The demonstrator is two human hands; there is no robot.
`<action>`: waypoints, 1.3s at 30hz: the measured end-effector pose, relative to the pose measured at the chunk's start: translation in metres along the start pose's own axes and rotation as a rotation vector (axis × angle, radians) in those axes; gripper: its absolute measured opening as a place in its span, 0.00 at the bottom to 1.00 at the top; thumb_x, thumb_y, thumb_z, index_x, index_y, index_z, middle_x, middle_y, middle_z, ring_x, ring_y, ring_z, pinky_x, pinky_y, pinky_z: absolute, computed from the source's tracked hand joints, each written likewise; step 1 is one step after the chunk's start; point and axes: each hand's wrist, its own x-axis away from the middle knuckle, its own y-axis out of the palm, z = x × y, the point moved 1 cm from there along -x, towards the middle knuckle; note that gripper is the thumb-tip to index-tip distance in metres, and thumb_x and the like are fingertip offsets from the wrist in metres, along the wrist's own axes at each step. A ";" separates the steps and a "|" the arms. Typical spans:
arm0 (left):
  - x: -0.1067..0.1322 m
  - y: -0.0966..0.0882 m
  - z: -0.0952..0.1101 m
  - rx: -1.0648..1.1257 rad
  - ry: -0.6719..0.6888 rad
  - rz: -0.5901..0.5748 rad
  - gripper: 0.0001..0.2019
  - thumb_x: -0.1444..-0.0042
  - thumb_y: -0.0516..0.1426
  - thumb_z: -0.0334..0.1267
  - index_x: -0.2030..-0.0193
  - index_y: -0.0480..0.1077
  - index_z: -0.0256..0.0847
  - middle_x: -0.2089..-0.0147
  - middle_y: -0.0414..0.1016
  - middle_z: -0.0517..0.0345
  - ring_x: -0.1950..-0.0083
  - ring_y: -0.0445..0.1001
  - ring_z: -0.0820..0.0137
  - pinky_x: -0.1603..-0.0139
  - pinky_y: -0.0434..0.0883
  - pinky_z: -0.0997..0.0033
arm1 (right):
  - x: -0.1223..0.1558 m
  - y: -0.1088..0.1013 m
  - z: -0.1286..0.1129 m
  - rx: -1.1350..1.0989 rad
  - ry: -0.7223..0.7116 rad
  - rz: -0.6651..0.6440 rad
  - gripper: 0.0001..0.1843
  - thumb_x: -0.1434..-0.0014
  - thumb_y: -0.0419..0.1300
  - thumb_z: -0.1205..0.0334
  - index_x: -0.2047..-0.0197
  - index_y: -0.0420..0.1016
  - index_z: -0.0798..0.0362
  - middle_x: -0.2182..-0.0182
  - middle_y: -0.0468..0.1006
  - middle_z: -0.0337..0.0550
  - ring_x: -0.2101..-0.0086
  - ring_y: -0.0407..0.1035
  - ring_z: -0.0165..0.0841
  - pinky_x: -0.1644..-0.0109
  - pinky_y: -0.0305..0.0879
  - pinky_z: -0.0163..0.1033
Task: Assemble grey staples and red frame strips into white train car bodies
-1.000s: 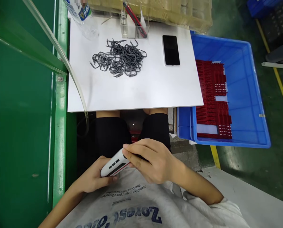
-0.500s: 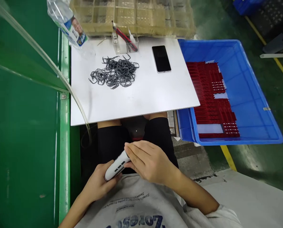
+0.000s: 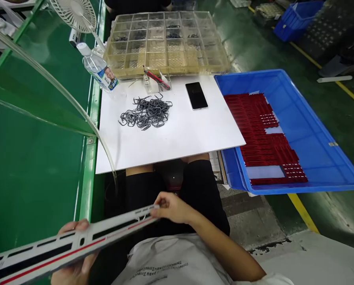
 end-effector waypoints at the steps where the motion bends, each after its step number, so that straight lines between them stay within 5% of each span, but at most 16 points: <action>1: -0.006 0.003 0.001 0.041 0.104 0.063 0.28 0.42 0.62 0.78 0.42 0.80 0.69 0.58 0.80 0.61 0.70 0.72 0.68 0.71 0.77 0.68 | -0.001 0.006 -0.001 0.102 0.033 -0.105 0.36 0.50 0.82 0.30 0.59 0.79 0.53 0.67 0.83 0.38 0.66 0.77 0.31 0.62 0.72 0.34; 3: -0.022 0.011 0.009 0.152 0.303 0.187 0.29 0.48 0.70 0.75 0.50 0.82 0.59 0.68 0.72 0.63 0.70 0.67 0.69 0.66 0.79 0.69 | -0.007 0.012 -0.018 0.320 -0.037 -0.198 0.31 0.46 0.82 0.35 0.58 0.83 0.53 0.64 0.86 0.40 0.64 0.80 0.33 0.62 0.71 0.34; 6: -0.038 0.030 0.023 0.287 0.390 0.170 0.35 0.56 0.72 0.78 0.61 0.75 0.49 0.73 0.63 0.65 0.69 0.65 0.69 0.63 0.79 0.68 | -0.037 -0.001 -0.077 0.627 -0.402 0.092 0.17 0.34 0.76 0.46 0.54 0.85 0.51 0.58 0.87 0.42 0.67 0.77 0.31 0.60 0.71 0.37; 9: -0.036 0.044 0.025 0.411 0.167 -0.051 0.32 0.50 0.75 0.67 0.56 0.67 0.49 0.64 0.75 0.64 0.69 0.75 0.68 0.66 0.78 0.67 | -0.087 -0.024 -0.150 0.978 -0.596 0.495 0.08 0.26 0.67 0.57 0.50 0.84 0.51 0.57 0.87 0.44 0.65 0.76 0.34 0.54 0.71 0.40; 11: -0.027 0.049 0.016 0.400 -0.064 -0.154 0.28 0.43 0.75 0.57 0.53 0.63 0.50 0.64 0.78 0.65 0.73 0.76 0.68 0.69 0.76 0.68 | -0.123 -0.037 -0.189 1.213 -0.494 0.651 0.08 0.25 0.64 0.60 0.52 0.85 0.51 0.55 0.87 0.46 0.58 0.78 0.40 0.52 0.70 0.41; 14: -0.017 0.049 -0.003 0.125 -0.313 -0.130 0.23 0.41 0.75 0.51 0.56 0.67 0.44 0.71 0.74 0.64 0.74 0.74 0.69 0.70 0.70 0.71 | -0.164 -0.045 -0.220 1.465 -0.290 0.749 0.12 0.23 0.62 0.57 0.52 0.85 0.52 0.50 0.87 0.51 0.51 0.80 0.46 0.52 0.70 0.43; 20: -0.025 0.044 -0.017 -0.218 -0.263 -0.081 0.17 0.42 0.73 0.50 0.61 0.74 0.42 0.70 0.73 0.61 0.70 0.70 0.68 0.69 0.70 0.71 | -0.189 -0.039 -0.220 1.538 -0.259 0.764 0.12 0.24 0.59 0.62 0.53 0.86 0.52 0.52 0.88 0.51 0.51 0.80 0.46 0.54 0.69 0.43; 24: -0.025 0.038 -0.011 -0.242 -0.322 -0.053 0.17 0.41 0.72 0.52 0.61 0.76 0.41 0.68 0.75 0.58 0.67 0.73 0.65 0.66 0.74 0.68 | -0.189 -0.045 -0.220 1.516 -0.459 0.793 0.14 0.24 0.58 0.61 0.54 0.87 0.51 0.56 0.87 0.48 0.56 0.78 0.42 0.58 0.66 0.41; 27: -0.022 0.035 -0.007 -0.261 -0.327 -0.056 0.18 0.41 0.73 0.53 0.61 0.77 0.41 0.67 0.76 0.56 0.66 0.74 0.63 0.65 0.76 0.67 | -0.176 -0.060 -0.227 1.549 -0.612 0.799 0.16 0.24 0.57 0.62 0.52 0.88 0.51 0.56 0.86 0.49 0.59 0.77 0.40 0.60 0.64 0.41; 29: -0.021 0.034 -0.006 -0.275 -0.328 -0.059 0.18 0.41 0.73 0.53 0.59 0.78 0.41 0.66 0.77 0.56 0.65 0.75 0.62 0.64 0.76 0.67 | -0.162 -0.071 -0.234 1.628 -0.626 0.668 0.14 0.24 0.58 0.63 0.51 0.88 0.52 0.56 0.85 0.48 0.59 0.77 0.39 0.60 0.62 0.40; 34: -0.021 0.035 -0.005 -0.274 -0.337 -0.099 0.19 0.40 0.72 0.54 0.54 0.80 0.40 0.64 0.79 0.54 0.61 0.78 0.60 0.60 0.79 0.65 | -0.122 -0.088 -0.240 1.959 -0.356 0.248 0.12 0.26 0.61 0.66 0.61 0.86 0.50 0.58 0.84 0.45 0.64 0.74 0.37 0.66 0.52 0.41; 36: -0.021 0.036 -0.005 -0.288 -0.342 -0.114 0.19 0.40 0.72 0.54 0.54 0.81 0.41 0.63 0.80 0.53 0.60 0.78 0.59 0.59 0.80 0.64 | -0.111 -0.089 -0.233 2.014 -0.319 0.248 0.15 0.24 0.59 0.67 0.60 0.86 0.51 0.57 0.84 0.47 0.62 0.75 0.39 0.66 0.54 0.42; 39: -0.021 0.039 -0.004 -0.335 -0.353 -0.121 0.21 0.41 0.73 0.53 0.49 0.83 0.41 0.61 0.81 0.52 0.58 0.79 0.57 0.57 0.80 0.63 | -0.099 -0.089 -0.213 1.876 -0.491 0.404 0.15 0.21 0.57 0.63 0.49 0.87 0.51 0.51 0.86 0.52 0.51 0.78 0.45 0.58 0.68 0.43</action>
